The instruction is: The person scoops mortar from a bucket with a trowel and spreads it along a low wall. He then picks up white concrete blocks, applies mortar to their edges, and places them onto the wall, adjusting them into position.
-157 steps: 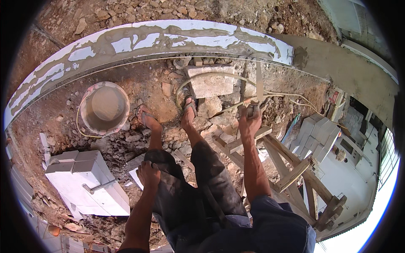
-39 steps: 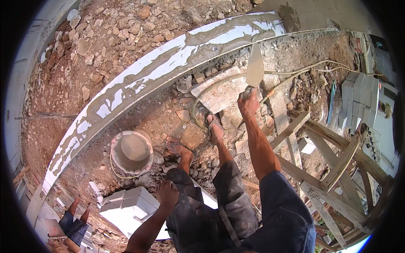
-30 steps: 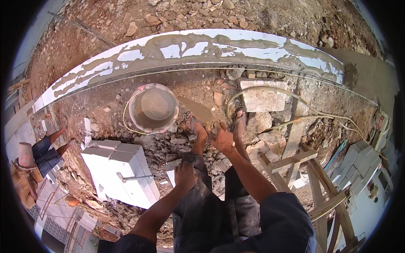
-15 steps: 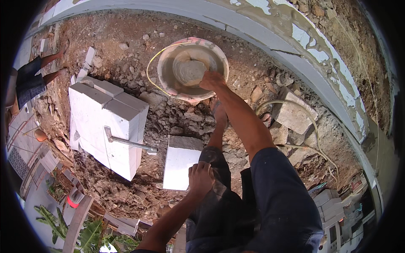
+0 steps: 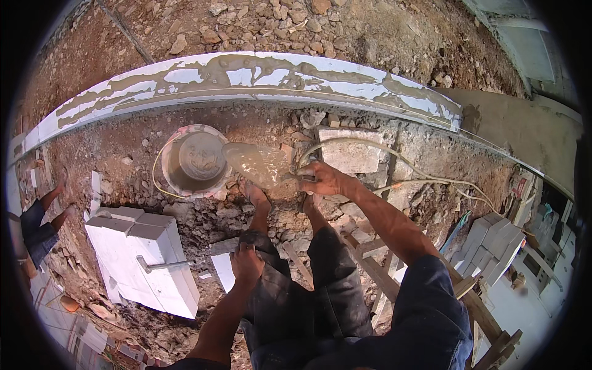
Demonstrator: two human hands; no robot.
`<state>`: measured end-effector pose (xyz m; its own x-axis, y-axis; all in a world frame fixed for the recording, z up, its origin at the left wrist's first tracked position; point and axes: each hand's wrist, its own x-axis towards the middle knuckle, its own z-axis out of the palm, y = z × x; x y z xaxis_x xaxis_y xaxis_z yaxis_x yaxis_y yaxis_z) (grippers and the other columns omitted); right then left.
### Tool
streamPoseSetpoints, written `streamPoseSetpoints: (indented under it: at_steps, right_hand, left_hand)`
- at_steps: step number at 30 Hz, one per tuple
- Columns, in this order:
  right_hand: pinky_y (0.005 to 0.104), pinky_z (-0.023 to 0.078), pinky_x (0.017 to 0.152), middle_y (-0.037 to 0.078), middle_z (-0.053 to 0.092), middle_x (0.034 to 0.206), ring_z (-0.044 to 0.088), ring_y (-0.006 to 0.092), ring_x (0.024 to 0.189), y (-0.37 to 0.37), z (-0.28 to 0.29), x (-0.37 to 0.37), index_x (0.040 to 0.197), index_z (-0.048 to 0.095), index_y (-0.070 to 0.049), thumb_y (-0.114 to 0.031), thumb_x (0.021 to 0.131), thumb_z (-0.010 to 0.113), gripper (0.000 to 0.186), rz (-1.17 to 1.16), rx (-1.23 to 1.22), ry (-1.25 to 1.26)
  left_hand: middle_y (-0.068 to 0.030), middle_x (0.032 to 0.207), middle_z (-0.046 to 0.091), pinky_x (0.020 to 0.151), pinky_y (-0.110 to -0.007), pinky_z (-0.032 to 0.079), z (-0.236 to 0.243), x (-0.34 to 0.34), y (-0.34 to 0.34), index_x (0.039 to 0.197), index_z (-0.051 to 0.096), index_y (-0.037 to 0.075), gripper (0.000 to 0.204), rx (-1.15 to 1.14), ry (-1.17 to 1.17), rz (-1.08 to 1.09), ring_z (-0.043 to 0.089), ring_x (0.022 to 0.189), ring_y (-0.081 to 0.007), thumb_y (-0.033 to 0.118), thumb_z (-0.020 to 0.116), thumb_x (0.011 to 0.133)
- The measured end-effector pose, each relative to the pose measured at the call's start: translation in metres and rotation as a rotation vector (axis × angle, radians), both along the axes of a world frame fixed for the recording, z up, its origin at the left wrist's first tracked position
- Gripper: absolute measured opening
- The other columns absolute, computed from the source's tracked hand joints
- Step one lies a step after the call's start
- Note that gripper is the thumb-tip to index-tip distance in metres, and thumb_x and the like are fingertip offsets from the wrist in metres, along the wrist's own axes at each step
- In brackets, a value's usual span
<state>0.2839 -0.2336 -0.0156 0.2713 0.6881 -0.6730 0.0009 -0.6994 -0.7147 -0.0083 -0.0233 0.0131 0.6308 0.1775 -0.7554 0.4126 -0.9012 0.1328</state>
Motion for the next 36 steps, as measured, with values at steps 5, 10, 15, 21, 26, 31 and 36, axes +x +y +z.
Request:
streamPoseSetpoints:
  at_steps: [5,10,15,21,26,31,36]
  right_hand:
    - [0.0474,0.051,0.071,0.018,0.067,0.077,0.065,0.0385,0.072,-0.11,0.096,0.084,0.099,0.065,-0.006,-0.027,0.085,0.064,0.025,-0.151,-0.157,-0.48]
    - [0.0456,0.055,0.077,0.018,0.07,0.085,0.07,0.0349,0.083,-0.11,0.103,0.142,0.102,0.065,-0.006,-0.034,0.089,0.06,0.032,-0.023,-0.392,-1.107]
    - [0.0456,0.054,0.078,0.019,0.07,0.093,0.069,0.0346,0.087,-0.069,0.096,0.164,0.103,0.064,-0.006,-0.031,0.087,0.06,0.03,0.135,-0.473,-1.052]
    - [0.0467,0.053,0.082,0.018,0.069,0.095,0.068,0.0352,0.091,-0.182,0.092,0.163,0.107,0.062,-0.007,-0.03,0.088,0.059,0.03,0.154,-0.454,-1.273]
    - [0.05,0.051,0.087,0.016,0.068,0.101,0.066,0.0377,0.096,-0.268,0.079,0.156,0.116,0.059,-0.009,-0.031,0.088,0.061,0.035,0.065,-0.555,-1.247]
    - [0.0471,0.051,0.088,0.016,0.067,0.102,0.066,0.0355,0.096,-0.262,0.072,0.15,0.11,0.063,-0.01,-0.032,0.086,0.065,0.033,-0.032,-0.515,-1.211]
    - [0.0451,0.054,0.078,0.015,0.068,0.093,0.068,0.0346,0.086,-0.24,0.058,0.119,0.101,0.064,-0.006,-0.035,0.085,0.067,0.033,-0.179,-0.524,-1.253]
  left_hand:
    - [-0.0139,0.104,0.061,0.085,-0.047,0.049,0.008,0.009,-0.006,0.096,0.069,0.004,0.024,0.013,0.016,-0.005,0.061,0.102,-0.0322,0.024,0.062,0.086]
    - [-0.0144,0.102,0.063,0.086,-0.046,0.05,0.004,0.01,-0.014,0.096,0.068,0.003,0.027,0.01,-0.007,0.021,0.061,0.1,-0.0331,0.028,0.06,0.088]
    - [-0.0133,0.104,0.061,0.084,-0.047,0.051,-0.001,0.01,-0.027,0.096,0.068,0.004,0.026,0.034,0.009,0.008,0.06,0.103,-0.0326,0.027,0.058,0.089]
    - [-0.0134,0.104,0.062,0.084,-0.046,0.052,0.002,0.01,-0.033,0.096,0.068,0.004,0.025,0.061,0.068,0.041,0.061,0.103,-0.032,0.026,0.057,0.088]
    - [-0.0154,0.103,0.062,0.085,-0.047,0.052,0.003,0.013,-0.037,0.096,0.067,0.003,0.025,0.067,0.07,0.01,0.062,0.101,-0.034,0.024,0.057,0.089]
    - [-0.0171,0.102,0.062,0.086,-0.047,0.052,-0.008,0.028,-0.037,0.095,0.067,0.001,0.024,0.051,0.036,-0.005,0.061,0.101,-0.0358,0.022,0.057,0.089]
    - [-0.0173,0.104,0.063,0.087,-0.05,0.05,-0.004,0.028,-0.04,0.09,0.066,0.001,0.027,0.044,0.056,-0.015,0.06,0.101,-0.036,0.025,0.054,0.089]
